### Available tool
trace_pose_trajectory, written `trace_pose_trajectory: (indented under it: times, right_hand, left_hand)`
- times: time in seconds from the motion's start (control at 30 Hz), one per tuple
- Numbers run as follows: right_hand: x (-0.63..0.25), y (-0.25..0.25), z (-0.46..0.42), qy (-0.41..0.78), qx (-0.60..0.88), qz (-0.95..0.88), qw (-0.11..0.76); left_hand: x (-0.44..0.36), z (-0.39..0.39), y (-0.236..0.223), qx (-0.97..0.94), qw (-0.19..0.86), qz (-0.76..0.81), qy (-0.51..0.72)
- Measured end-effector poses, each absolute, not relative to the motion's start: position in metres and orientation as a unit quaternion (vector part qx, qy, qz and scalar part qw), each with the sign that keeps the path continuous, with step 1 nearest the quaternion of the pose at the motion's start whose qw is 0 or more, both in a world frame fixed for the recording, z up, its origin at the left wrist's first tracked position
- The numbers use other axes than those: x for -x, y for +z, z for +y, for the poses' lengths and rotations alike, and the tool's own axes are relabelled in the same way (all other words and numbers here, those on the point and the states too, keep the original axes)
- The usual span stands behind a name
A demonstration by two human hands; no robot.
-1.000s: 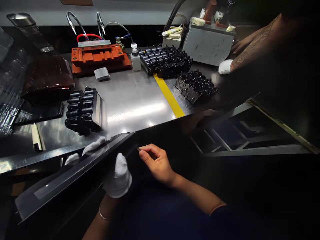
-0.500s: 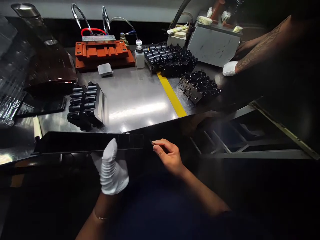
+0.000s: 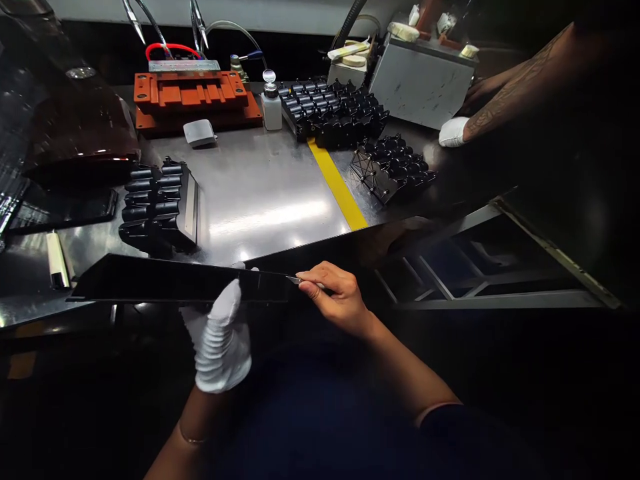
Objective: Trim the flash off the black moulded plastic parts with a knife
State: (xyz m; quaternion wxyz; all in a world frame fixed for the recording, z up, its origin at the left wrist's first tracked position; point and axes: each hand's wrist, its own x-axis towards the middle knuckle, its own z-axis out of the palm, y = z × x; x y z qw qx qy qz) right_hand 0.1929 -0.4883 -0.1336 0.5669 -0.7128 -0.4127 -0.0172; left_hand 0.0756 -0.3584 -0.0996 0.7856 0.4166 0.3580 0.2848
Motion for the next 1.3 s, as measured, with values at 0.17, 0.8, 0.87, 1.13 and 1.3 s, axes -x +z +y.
trace_pose_trajectory:
  times: [0.17, 0.8, 0.87, 1.13, 1.3]
  right_hand:
    - [-0.203, -0.124, -0.498, 0.012, 0.728, -0.383, 0.568]
    - [-0.198, -0.119, -0.494, 0.075, 0.658, -0.54, 0.519]
    - [-0.206, -0.119, -0.49, 0.066, 0.66, -0.535, 0.524]
    - [-0.252, -0.117, -0.479, 0.0, 0.71, -0.468, 0.526]
    - [-0.256, -0.101, -0.489, 0.034, 0.689, -0.537, 0.486]
  left_hand:
    - [-0.083, -0.354, -0.092, -0.38, 0.83, 0.342, 0.223]
    - [-0.082, -0.341, -0.101, -0.517, 0.787, 0.315, 0.114]
    - [-0.079, -0.342, -0.099, -0.535, 0.781, 0.315, 0.072]
    - [-0.065, -0.338, -0.093, -0.57, 0.783, 0.245, -0.049]
    - [-0.046, -0.322, -0.1, -0.494, 0.825, 0.236, -0.138]
